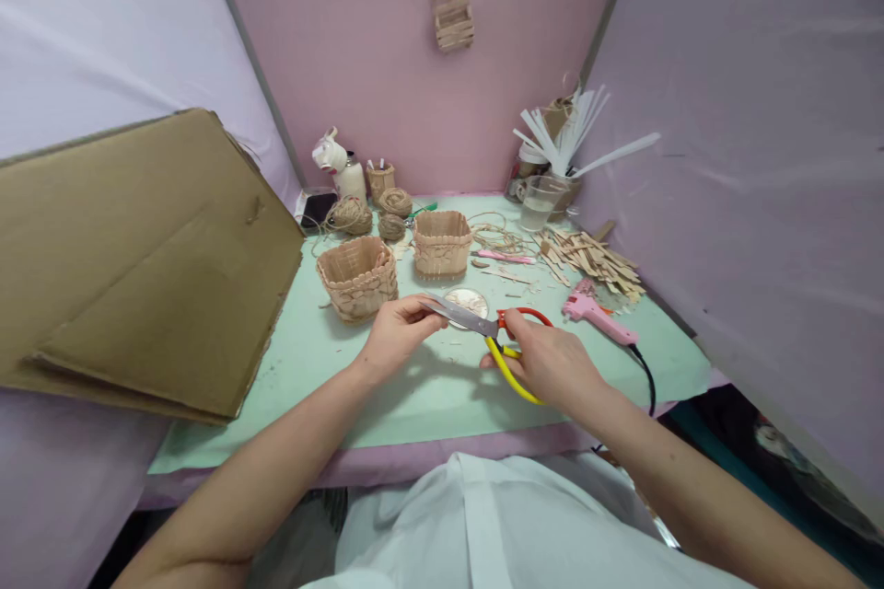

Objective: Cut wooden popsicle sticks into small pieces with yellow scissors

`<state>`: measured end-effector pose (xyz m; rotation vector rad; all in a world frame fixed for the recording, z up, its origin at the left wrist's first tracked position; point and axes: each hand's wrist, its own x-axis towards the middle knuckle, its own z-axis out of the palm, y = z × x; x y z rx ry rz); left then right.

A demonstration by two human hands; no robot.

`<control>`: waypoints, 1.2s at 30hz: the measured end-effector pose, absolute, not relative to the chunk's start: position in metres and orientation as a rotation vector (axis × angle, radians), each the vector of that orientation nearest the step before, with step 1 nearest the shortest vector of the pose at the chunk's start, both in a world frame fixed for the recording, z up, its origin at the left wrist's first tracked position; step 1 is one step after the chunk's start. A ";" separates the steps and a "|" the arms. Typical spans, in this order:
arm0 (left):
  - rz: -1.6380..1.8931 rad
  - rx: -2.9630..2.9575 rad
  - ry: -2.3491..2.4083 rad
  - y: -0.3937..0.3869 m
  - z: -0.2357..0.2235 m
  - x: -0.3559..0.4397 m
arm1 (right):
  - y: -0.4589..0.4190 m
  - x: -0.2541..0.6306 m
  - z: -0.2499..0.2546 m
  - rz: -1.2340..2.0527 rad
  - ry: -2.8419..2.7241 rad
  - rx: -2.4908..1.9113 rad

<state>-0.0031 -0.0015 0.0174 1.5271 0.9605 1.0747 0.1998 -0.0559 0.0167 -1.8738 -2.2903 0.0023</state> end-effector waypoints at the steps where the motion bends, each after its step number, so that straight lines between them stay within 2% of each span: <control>1: 1.059 1.533 0.972 -0.001 0.018 -0.003 | -0.055 0.200 0.017 0.049 -2.277 -1.864; 7: 1.020 1.312 0.986 0.003 0.010 -0.001 | -0.050 0.201 0.017 0.587 -2.073 -1.680; 15: 1.102 1.229 0.962 0.005 0.004 -0.001 | -0.050 0.200 0.015 0.366 -2.094 -1.702; 19: 1.042 1.212 0.964 0.002 0.008 0.001 | -0.044 0.198 0.013 0.678 -1.881 -1.550; 23: 0.758 1.130 0.882 -0.003 0.012 0.003 | -0.039 0.188 0.016 0.931 -1.618 -1.294; 27: 0.565 1.127 0.829 -0.006 0.013 0.003 | -0.042 0.175 0.017 1.041 -1.569 -1.117; 36: 0.556 1.071 0.801 -0.005 0.012 0.003 | -0.046 0.170 0.009 1.027 -1.513 -1.047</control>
